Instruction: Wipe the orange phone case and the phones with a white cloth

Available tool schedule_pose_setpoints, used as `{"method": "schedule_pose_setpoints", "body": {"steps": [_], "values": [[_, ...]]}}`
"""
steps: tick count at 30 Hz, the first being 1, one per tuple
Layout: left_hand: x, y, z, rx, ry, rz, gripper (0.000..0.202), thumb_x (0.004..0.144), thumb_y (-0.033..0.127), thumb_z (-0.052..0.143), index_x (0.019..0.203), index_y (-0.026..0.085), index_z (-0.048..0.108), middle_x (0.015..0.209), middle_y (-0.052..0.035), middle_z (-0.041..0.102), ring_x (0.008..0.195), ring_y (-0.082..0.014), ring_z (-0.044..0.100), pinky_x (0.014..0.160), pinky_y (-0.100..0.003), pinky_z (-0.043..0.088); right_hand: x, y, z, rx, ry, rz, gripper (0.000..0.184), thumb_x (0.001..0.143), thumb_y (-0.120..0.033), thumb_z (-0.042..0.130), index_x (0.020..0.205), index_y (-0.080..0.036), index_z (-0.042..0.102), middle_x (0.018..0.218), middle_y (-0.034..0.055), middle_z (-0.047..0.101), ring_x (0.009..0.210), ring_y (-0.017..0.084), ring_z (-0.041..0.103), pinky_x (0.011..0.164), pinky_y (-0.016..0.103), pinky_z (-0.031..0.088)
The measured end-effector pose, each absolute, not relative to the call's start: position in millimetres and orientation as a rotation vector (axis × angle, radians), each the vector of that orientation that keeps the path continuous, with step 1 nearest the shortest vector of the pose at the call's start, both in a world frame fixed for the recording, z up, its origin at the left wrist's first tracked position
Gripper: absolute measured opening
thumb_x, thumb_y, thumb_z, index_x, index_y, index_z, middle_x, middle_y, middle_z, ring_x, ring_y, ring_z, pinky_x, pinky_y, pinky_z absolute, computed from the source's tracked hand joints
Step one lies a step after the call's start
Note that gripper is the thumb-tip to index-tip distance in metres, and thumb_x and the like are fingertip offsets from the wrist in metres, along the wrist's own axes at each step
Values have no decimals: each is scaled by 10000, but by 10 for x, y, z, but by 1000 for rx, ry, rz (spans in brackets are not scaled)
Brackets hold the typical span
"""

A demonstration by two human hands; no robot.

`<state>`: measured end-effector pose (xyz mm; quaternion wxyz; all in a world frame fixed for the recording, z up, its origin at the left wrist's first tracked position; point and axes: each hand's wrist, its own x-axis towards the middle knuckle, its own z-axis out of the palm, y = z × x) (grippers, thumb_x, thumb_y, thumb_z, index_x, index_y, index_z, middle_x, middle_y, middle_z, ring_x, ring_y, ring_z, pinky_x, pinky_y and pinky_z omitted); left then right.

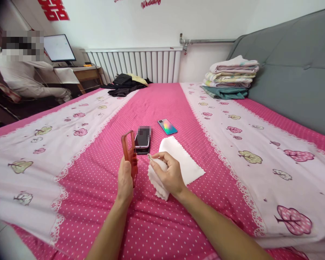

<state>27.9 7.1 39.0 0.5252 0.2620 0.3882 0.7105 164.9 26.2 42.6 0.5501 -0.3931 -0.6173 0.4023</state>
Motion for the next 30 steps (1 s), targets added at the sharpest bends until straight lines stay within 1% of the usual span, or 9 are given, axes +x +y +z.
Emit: {"method": "schedule_pose_setpoints", "body": {"steps": [2, 4, 6, 9, 13, 16, 20, 24, 30], "values": [[270, 77, 360, 826, 1123, 1818, 353, 766, 269, 658, 1116, 241, 618, 1179, -39, 574, 1116, -186, 485, 904, -227, 363, 1669, 281, 439, -871, -1385, 1096, 243, 780, -371, 618, 942, -195, 573, 707, -7, 634, 553, 120, 574, 517, 221, 474], [266, 90, 318, 1007, 1295, 1839, 405, 741, 293, 683, 1134, 238, 604, 1137, -51, 571, 1063, -200, 496, 922, -262, 347, 1679, 290, 451, -811, -1353, 1169, 258, 779, -373, 624, 962, -205, 556, 694, -22, 622, 513, 103, 551, 482, 205, 454], [267, 103, 279, 1107, 1402, 1790, 453, 721, 309, 699, 1157, 247, 587, 1134, -54, 560, 1049, -210, 493, 941, -289, 333, 1680, 286, 458, -787, -1382, 1126, 246, 774, -355, 639, 953, -205, 562, 761, -4, 644, 594, 115, 591, 536, 211, 480], [278, 110, 248, 1203, 1469, 1728, 482, 687, 315, 723, 1145, 237, 595, 1128, -70, 559, 1080, -238, 483, 983, -332, 306, 1673, 263, 453, -824, -1486, 946, 212, 774, -326, 646, 934, -199, 589, 861, 30, 667, 744, 150, 632, 646, 239, 512], [293, 96, 252, 1394, 1517, 1622, 481, 690, 316, 715, 1149, 225, 601, 1106, -88, 574, 1098, -263, 486, 1001, -369, 300, 1662, 231, 441, -906, -1568, 706, 165, 785, -300, 633, 917, -202, 618, 882, 36, 681, 781, 167, 642, 713, 269, 520], [297, 87, 255, 1487, 1534, 1603, 494, 693, 327, 710, 1161, 211, 601, 1108, -109, 578, 1107, -284, 486, 1006, -396, 304, 1668, 233, 454, -943, -1563, 607, 126, 796, -278, 617, 900, -209, 630, 883, 35, 694, 807, 173, 649, 758, 284, 516], [292, 102, 222, 1699, 1658, 1522, 570, 717, 394, 679, 1225, 170, 548, 1158, -138, 559, 1114, -294, 491, 997, -434, 336, 1710, 285, 478, -995, -1472, 502, 116, 793, -287, 623, 876, -207, 642, 852, 29, 696, 787, 177, 648, 762, 302, 514], [285, 130, 164, 1987, 1830, 1383, 664, 755, 484, 621, 1281, 110, 467, 1154, -157, 550, 1082, -280, 505, 954, -448, 398, 1777, 373, 465, -1013, -1358, 437, 135, 777, -302, 643, 868, -202, 642, 837, 23, 691, 766, 173, 640, 733, 301, 512], [282, 126, 125, 2152, 1947, 1374, 698, 762, 539, 592, 1291, 108, 444, 1151, -160, 541, 1073, -279, 505, 920, -439, 437, 1820, 433, 439, -1031, -1337, 457, 151, 781, -312, 640, 878, -197, 639, 848, 24, 683, 778, 173, 636, 734, 298, 508]]}}
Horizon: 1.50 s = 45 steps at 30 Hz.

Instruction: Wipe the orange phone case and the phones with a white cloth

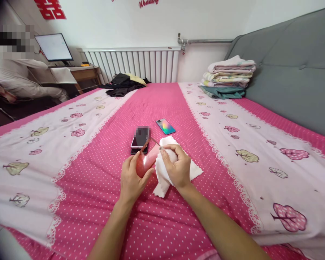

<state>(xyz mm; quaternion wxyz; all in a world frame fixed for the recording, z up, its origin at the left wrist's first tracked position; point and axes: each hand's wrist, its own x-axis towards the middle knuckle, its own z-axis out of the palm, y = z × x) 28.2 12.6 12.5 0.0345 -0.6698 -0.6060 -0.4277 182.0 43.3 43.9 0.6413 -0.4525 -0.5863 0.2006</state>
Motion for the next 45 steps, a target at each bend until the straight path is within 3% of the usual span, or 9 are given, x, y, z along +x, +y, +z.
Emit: {"method": "schedule_pose_setpoints", "body": {"steps": [12, 19, 25, 30, 33, 35, 37, 41, 45], "values": [[252, 142, 64, -2068, -1784, -1187, 649, 768, 342, 607, 1333, 104, 392, 1147, -159, 532, 1032, -282, 499, 883, -441, 440, 1674, 297, 409, -1017, -1757, 250, 97, 788, -240, 614, 841, -208, 689, 802, 13, 730, 723, 160, 682, 700, 262, 518], [302, 130, 91, -2058, -1705, -1092, 702, 777, 538, 572, 1303, 93, 436, 1125, -173, 548, 1022, -285, 510, 885, -444, 440, 1924, 486, 476, -1241, -1608, 98, 158, 802, -322, 601, 850, -213, 703, 856, 36, 729, 786, 203, 677, 731, 313, 512], [321, 127, 82, -2072, -1703, -1032, 708, 773, 545, 572, 1290, 78, 451, 1135, -175, 552, 1025, -287, 509, 895, -441, 438, 1961, 539, 441, -1258, -1610, 77, 145, 798, -311, 611, 817, -207, 709, 804, 43, 704, 755, 200, 656, 708, 306, 497], [298, 129, 68, -2112, -1747, -1003, 654, 739, 288, 643, 1320, 93, 417, 1166, -160, 528, 1046, -296, 488, 915, -440, 433, 1765, 373, 358, -1144, -1833, 182, 100, 798, -246, 618, 838, -230, 708, 829, 17, 715, 760, 161, 668, 710, 254, 493], [286, 134, 57, -2120, -1740, -1020, 632, 703, 56, 536, 1322, 98, 413, 1158, -151, 527, 1030, -273, 489, 911, -416, 439, 1681, 283, 336, -1059, -1995, 192, 99, 800, -243, 626, 856, -237, 708, 791, -2, 714, 712, 139, 665, 661, 226, 482], [284, 133, 63, -2126, -1742, -1024, 657, 683, 17, 508, 1326, 100, 406, 1154, -151, 526, 1023, -269, 488, 906, -414, 441, 1678, 272, 343, -1026, -2045, 176, 106, 812, -246, 619, 871, -240, 707, 790, -7, 712, 701, 130, 662, 648, 218, 477], [289, 128, 76, -2132, -1753, -1031, 649, 711, 99, 565, 1336, 111, 393, 1160, -152, 520, 1030, -279, 486, 907, -432, 438, 1725, 312, 365, -1048, -2016, 159, 117, 823, -249, 610, 889, -250, 706, 828, -8, 712, 733, 129, 663, 667, 221, 476], [311, 123, 88, -2112, -1741, -1060, 697, 762, 465, 620, 1327, 119, 403, 1159, -162, 526, 1038, -297, 497, 904, -458, 431, 1919, 487, 419, -1217, -1766, 91, 125, 812, -321, 621, 864, -257, 715, 848, 12, 691, 772, 163, 652, 701, 266, 481], [327, 126, 78, -2096, -1723, -1055, 714, 772, 562, 564, 1312, 116, 422, 1139, -166, 540, 1023, -290, 510, 895, -450, 436, 2030, 599, 425, -1281, -1635, 91, 177, 806, -363, 608, 832, -225, 716, 827, 41, 672, 749, 190, 639, 691, 305, 486]]}}
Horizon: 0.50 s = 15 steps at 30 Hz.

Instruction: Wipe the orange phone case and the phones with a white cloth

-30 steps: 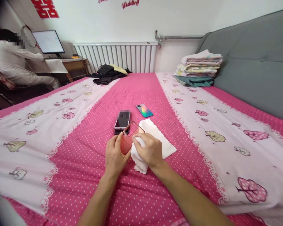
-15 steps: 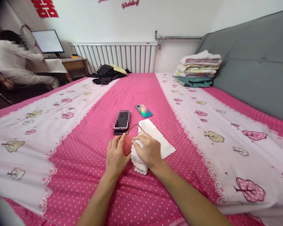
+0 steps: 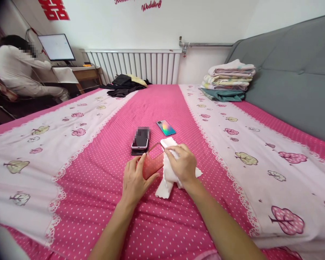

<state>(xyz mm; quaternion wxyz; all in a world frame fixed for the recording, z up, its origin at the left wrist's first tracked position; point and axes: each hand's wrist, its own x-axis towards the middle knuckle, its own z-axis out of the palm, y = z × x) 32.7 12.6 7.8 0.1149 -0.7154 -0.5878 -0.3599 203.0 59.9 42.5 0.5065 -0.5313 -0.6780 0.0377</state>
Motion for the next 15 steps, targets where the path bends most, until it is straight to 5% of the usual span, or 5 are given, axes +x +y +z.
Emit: {"method": "schedule_pose_setpoints", "body": {"steps": [4, 11, 15], "values": [[325, 121, 87, -2103, -1748, -1029, 698, 765, 497, 605, 1310, 101, 425, 1150, -170, 536, 1028, -294, 496, 899, -451, 436, 1922, 524, 382, -1232, -1697, 117, 141, 816, -313, 599, 853, -223, 701, 857, 44, 692, 800, 197, 649, 738, 314, 491], [287, 127, 57, -2100, -1757, -1019, 644, 684, 16, 501, 1320, 77, 415, 1157, -168, 526, 1026, -272, 478, 911, -421, 439, 1665, 293, 321, -956, -2051, 248, 115, 829, -255, 601, 885, -215, 693, 808, 20, 704, 724, 143, 658, 672, 240, 498], [278, 127, 55, -2097, -1754, -1043, 668, 671, -16, 465, 1328, 87, 402, 1147, -167, 526, 1015, -269, 483, 897, -425, 444, 1658, 276, 321, -888, -2129, 280, 124, 842, -256, 586, 896, -227, 694, 812, 17, 701, 733, 131, 653, 677, 224, 500]]}}
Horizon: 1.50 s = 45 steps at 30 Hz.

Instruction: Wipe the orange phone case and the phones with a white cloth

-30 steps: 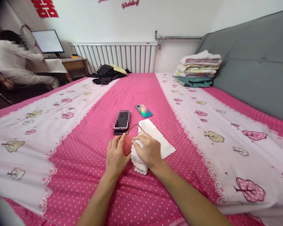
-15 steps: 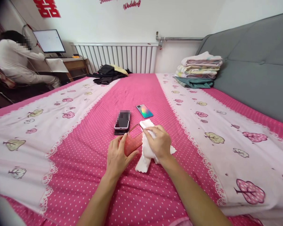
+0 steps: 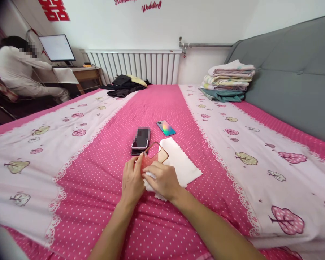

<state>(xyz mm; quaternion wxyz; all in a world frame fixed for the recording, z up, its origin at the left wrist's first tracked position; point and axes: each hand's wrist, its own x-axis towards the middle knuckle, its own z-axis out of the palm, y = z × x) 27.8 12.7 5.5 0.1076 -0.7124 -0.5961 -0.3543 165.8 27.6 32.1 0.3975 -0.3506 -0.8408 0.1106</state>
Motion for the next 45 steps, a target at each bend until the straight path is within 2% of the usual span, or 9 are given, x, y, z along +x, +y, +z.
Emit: {"method": "schedule_pose_setpoints", "body": {"steps": [5, 7, 10, 14, 22, 29, 34, 39, 45], "values": [[305, 121, 88, -2078, -1797, -1078, 658, 739, 285, 638, 1326, 102, 404, 1162, -164, 517, 1036, -299, 489, 905, -455, 437, 1814, 412, 383, -1056, -1880, 206, 133, 827, -282, 604, 902, -255, 712, 855, 18, 702, 772, 153, 662, 728, 267, 510], [314, 126, 86, -2064, -1781, -1102, 704, 750, 446, 638, 1324, 108, 409, 1155, -163, 521, 1038, -304, 497, 903, -461, 435, 1898, 488, 409, -1139, -1746, 158, 139, 816, -313, 613, 884, -251, 717, 854, 29, 701, 778, 175, 661, 736, 297, 511], [316, 134, 73, -2049, -1758, -1145, 726, 757, 534, 601, 1330, 132, 407, 1136, -155, 527, 1033, -303, 508, 889, -456, 438, 1963, 554, 425, -1198, -1633, 136, 154, 804, -336, 619, 859, -234, 719, 841, 41, 704, 776, 198, 659, 732, 328, 511], [302, 130, 74, -2037, -1807, -1161, 707, 764, 484, 614, 1338, 133, 397, 1144, -156, 522, 1031, -299, 507, 885, -458, 439, 1877, 487, 389, -1155, -1683, 217, 145, 816, -311, 608, 874, -233, 715, 854, 41, 709, 787, 190, 663, 741, 317, 514], [263, 160, 31, -1973, -1825, -1317, 667, 703, 92, 529, 1350, 157, 382, 1138, -138, 517, 1054, -270, 499, 907, -445, 436, 1648, 250, 358, -873, -1973, 397, 128, 833, -265, 602, 911, -258, 703, 832, 6, 707, 751, 132, 656, 701, 245, 524], [285, 124, 100, -1887, -1829, -1380, 682, 723, 313, 635, 1329, 119, 390, 1158, -159, 504, 1057, -296, 491, 911, -466, 431, 1655, 283, 393, -986, -1675, 347, 189, 769, -295, 673, 949, -239, 680, 889, 52, 652, 837, 179, 625, 752, 307, 524], [328, 99, 143, -1791, -1836, -1399, 676, 702, 319, 653, 1293, 87, 419, 1137, -172, 514, 1075, -303, 482, 935, -468, 413, 1622, 302, 332, -1063, -1506, 530, 209, 752, -337, 673, 924, -220, 663, 1079, 83, 652, 1012, 219, 609, 764, 318, 522], [347, 90, 152, -1775, -1858, -1397, 677, 694, 321, 657, 1286, 91, 423, 1135, -168, 520, 1068, -303, 483, 934, -479, 415, 1616, 311, 346, -1021, -1489, 789, 182, 756, -338, 655, 864, -192, 660, 832, 37, 705, 780, 182, 660, 754, 311, 526], [347, 108, 147, -1942, -1878, -1634, 756, 650, 338, 715, 1307, 122, 409, 1165, -159, 531, 1103, -289, 492, 945, -470, 419, 1710, 400, 388, -1021, -1390, 816, 172, 743, -330, 665, 832, -183, 663, 805, 21, 699, 762, 167, 642, 737, 279, 501]]}}
